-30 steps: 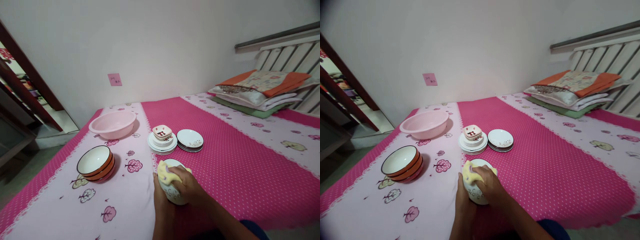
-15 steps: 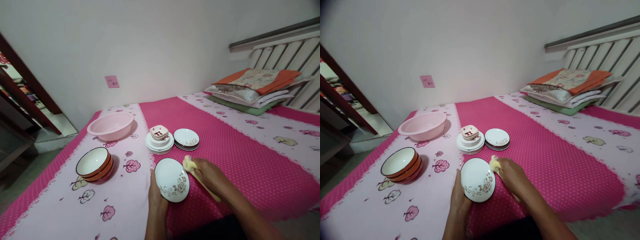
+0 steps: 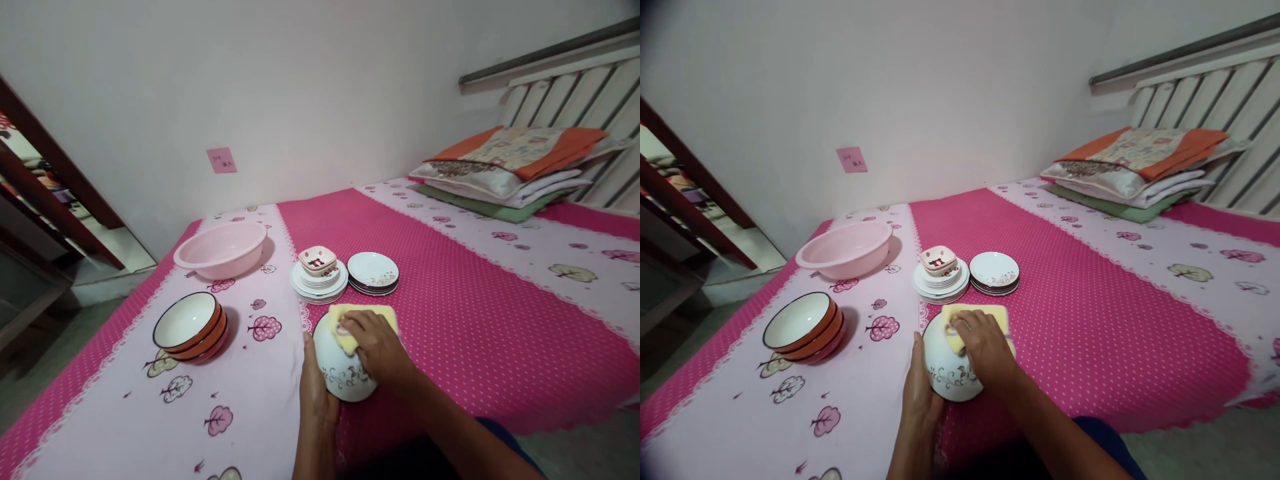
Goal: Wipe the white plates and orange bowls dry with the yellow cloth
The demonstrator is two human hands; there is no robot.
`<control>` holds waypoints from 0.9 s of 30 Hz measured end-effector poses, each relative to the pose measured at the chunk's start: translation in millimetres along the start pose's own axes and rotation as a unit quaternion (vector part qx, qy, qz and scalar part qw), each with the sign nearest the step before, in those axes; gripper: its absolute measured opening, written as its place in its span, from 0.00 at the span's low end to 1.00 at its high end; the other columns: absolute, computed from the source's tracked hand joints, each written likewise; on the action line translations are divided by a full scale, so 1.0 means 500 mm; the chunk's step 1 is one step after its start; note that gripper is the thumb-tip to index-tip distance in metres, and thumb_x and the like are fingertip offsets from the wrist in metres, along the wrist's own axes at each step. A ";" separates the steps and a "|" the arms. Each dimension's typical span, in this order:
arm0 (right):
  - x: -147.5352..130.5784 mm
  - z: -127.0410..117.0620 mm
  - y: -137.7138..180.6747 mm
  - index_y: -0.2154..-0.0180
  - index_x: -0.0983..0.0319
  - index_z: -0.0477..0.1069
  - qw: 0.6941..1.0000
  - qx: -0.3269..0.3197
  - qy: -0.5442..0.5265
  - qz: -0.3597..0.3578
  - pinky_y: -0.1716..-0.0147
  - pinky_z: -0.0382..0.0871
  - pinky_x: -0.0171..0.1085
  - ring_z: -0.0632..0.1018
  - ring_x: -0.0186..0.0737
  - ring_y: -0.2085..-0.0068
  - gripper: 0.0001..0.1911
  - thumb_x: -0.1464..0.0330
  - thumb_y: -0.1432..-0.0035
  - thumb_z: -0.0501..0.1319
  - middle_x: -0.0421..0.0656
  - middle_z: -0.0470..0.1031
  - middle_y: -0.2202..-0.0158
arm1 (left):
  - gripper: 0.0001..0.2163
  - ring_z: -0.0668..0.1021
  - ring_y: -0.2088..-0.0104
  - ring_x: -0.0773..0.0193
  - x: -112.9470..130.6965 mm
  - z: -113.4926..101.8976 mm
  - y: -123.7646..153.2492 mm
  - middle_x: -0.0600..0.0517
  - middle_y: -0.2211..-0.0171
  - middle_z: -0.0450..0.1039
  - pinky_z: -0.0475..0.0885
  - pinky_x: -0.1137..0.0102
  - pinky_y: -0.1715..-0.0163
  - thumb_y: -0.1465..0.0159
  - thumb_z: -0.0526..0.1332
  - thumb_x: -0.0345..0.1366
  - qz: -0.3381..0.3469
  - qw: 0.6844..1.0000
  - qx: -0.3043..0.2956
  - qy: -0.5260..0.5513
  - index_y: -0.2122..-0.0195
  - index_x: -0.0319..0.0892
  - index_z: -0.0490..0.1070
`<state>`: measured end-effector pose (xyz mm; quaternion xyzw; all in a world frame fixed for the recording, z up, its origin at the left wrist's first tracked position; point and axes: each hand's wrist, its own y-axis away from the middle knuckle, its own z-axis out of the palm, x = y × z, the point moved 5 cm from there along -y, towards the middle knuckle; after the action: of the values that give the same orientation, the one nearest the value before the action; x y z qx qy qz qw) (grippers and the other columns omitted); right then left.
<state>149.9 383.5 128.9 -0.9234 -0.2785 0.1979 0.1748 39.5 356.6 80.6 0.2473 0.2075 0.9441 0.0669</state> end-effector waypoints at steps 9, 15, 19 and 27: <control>-0.058 -0.010 0.043 0.59 0.61 0.73 0.985 -0.143 -0.077 0.065 0.56 0.66 0.42 0.76 0.47 0.56 0.15 0.80 0.46 0.56 0.47 0.78 0.58 | 0.29 0.84 0.50 0.47 0.047 -0.018 0.009 0.37 0.51 0.83 0.78 0.57 0.47 0.29 0.56 0.56 0.084 0.994 0.063 0.032 0.40 0.36 0.74; -0.087 -0.084 0.024 0.67 0.60 0.71 0.883 -0.137 -0.439 0.096 0.66 0.67 0.35 0.76 0.40 0.64 0.03 0.67 0.43 0.61 0.40 0.76 0.66 | 0.33 0.82 0.47 0.41 0.039 -0.003 0.020 0.33 0.49 0.81 0.77 0.53 0.45 0.31 0.57 0.56 -0.020 0.996 0.014 0.081 0.40 0.30 0.73; 0.007 -0.145 0.014 0.59 0.62 0.74 0.861 0.061 -0.442 0.244 0.70 0.70 0.37 0.78 0.44 0.66 0.15 0.58 0.43 0.63 0.44 0.80 0.64 | 0.29 0.80 0.44 0.44 0.043 0.007 0.016 0.36 0.43 0.78 0.75 0.54 0.43 0.29 0.55 0.53 0.043 0.996 -0.002 0.080 0.36 0.38 0.70; -0.007 -0.092 0.007 0.55 0.61 0.73 0.939 0.127 -0.266 0.177 0.50 0.70 0.46 0.77 0.51 0.51 0.14 0.69 0.44 0.58 0.50 0.77 0.53 | 0.26 0.78 0.41 0.44 -0.016 0.011 0.013 0.38 0.48 0.82 0.73 0.53 0.41 0.29 0.56 0.53 -0.037 0.997 -0.042 0.045 0.40 0.38 0.75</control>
<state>169.9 368.9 167.8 -0.8415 -0.1198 0.4979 0.1722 49.0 351.0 84.5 0.1939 0.1798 0.9590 0.1024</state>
